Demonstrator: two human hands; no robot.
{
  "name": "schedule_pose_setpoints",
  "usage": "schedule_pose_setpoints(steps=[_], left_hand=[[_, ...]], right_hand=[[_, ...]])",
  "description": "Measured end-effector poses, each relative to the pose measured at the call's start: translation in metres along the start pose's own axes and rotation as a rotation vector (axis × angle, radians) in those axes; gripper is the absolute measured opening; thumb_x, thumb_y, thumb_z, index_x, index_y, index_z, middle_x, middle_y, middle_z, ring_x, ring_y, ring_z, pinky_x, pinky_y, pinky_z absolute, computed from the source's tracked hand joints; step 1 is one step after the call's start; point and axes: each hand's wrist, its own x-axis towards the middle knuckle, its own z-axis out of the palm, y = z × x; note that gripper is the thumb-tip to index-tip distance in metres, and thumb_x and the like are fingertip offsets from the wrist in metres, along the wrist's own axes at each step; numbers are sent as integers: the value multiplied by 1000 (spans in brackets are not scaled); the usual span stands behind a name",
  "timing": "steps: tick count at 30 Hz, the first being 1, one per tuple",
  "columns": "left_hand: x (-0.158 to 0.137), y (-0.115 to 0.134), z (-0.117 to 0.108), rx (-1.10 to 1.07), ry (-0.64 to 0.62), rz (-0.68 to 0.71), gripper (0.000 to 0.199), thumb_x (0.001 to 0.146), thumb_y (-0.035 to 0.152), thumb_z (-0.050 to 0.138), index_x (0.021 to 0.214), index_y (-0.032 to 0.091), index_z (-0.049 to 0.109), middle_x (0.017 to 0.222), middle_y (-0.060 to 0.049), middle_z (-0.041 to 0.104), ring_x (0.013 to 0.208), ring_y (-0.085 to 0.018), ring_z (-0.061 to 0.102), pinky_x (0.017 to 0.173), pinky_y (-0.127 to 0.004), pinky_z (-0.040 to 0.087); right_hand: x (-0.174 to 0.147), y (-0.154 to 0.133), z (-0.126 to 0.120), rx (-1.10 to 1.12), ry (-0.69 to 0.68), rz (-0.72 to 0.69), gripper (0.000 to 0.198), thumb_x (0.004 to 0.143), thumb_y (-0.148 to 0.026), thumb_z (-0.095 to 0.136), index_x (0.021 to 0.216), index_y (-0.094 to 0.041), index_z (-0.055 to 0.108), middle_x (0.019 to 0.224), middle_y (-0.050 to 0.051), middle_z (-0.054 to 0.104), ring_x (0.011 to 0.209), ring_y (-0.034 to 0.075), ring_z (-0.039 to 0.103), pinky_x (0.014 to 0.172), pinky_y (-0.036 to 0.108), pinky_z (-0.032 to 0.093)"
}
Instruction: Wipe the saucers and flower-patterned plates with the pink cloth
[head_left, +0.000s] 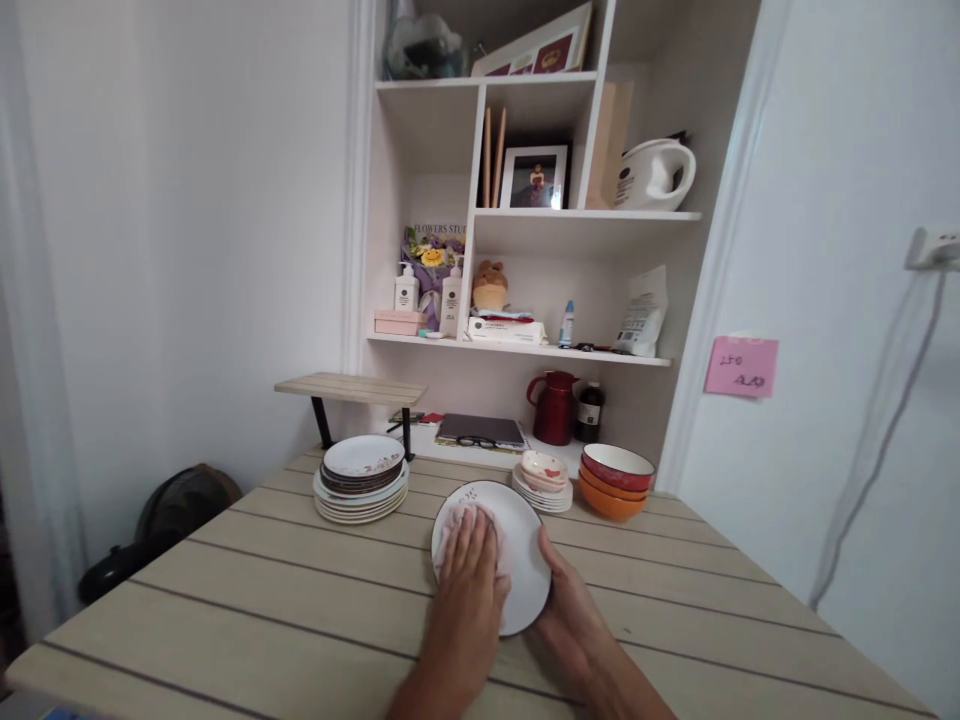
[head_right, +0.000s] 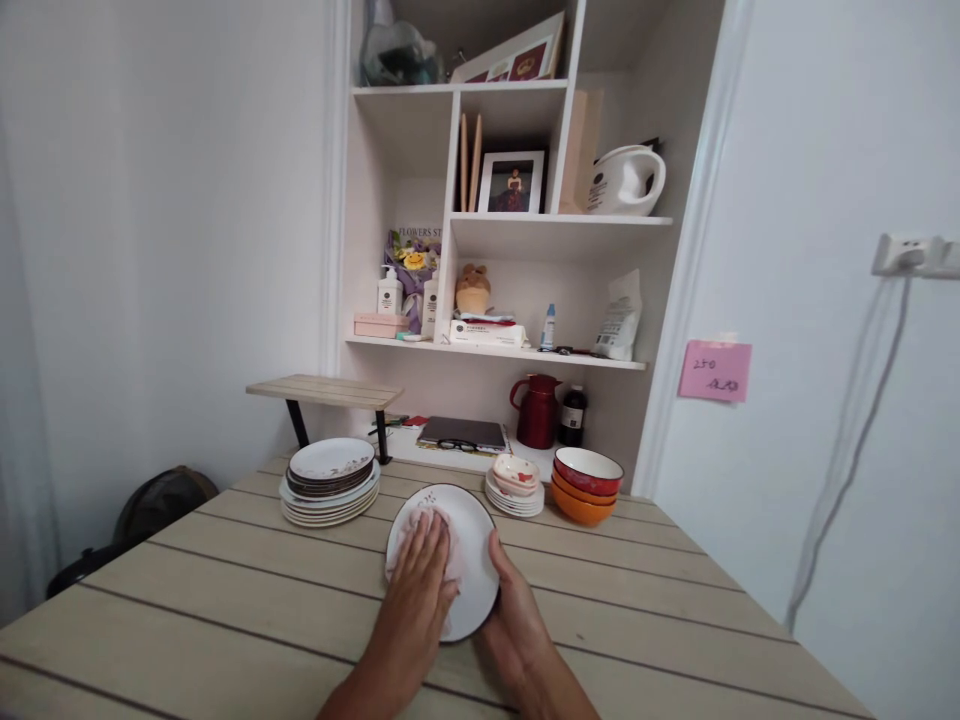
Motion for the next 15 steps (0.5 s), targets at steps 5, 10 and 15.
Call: schedule_pose_setpoints(steps=[5, 10, 15], left_hand=[[1, 14, -14, -88, -94, 276, 67, 89, 20, 50, 150, 24, 23, 155, 0, 29, 145, -22, 19, 118, -43, 27], [3, 14, -8, -85, -112, 300, 67, 86, 12, 49, 148, 25, 27, 154, 4, 32, 144, -19, 24, 117, -42, 28], [0, 12, 5, -40, -57, 182, 70, 81, 5, 49, 147, 19, 32, 153, 0, 34, 143, -22, 27, 114, -44, 33]], right_hand=[[2, -3, -8, 27, -1, -5, 48, 84, -49, 60, 108, -9, 69, 106, 14, 74, 108, 25, 66, 103, 39, 43], [3, -17, -14, 78, 48, -2, 49, 86, -51, 56, 108, -9, 70, 105, 14, 75, 104, 25, 68, 102, 39, 45], [1, -23, -9, 102, 56, -19, 53, 88, -52, 50, 109, -8, 69, 105, 15, 75, 108, 26, 65, 102, 40, 44]])
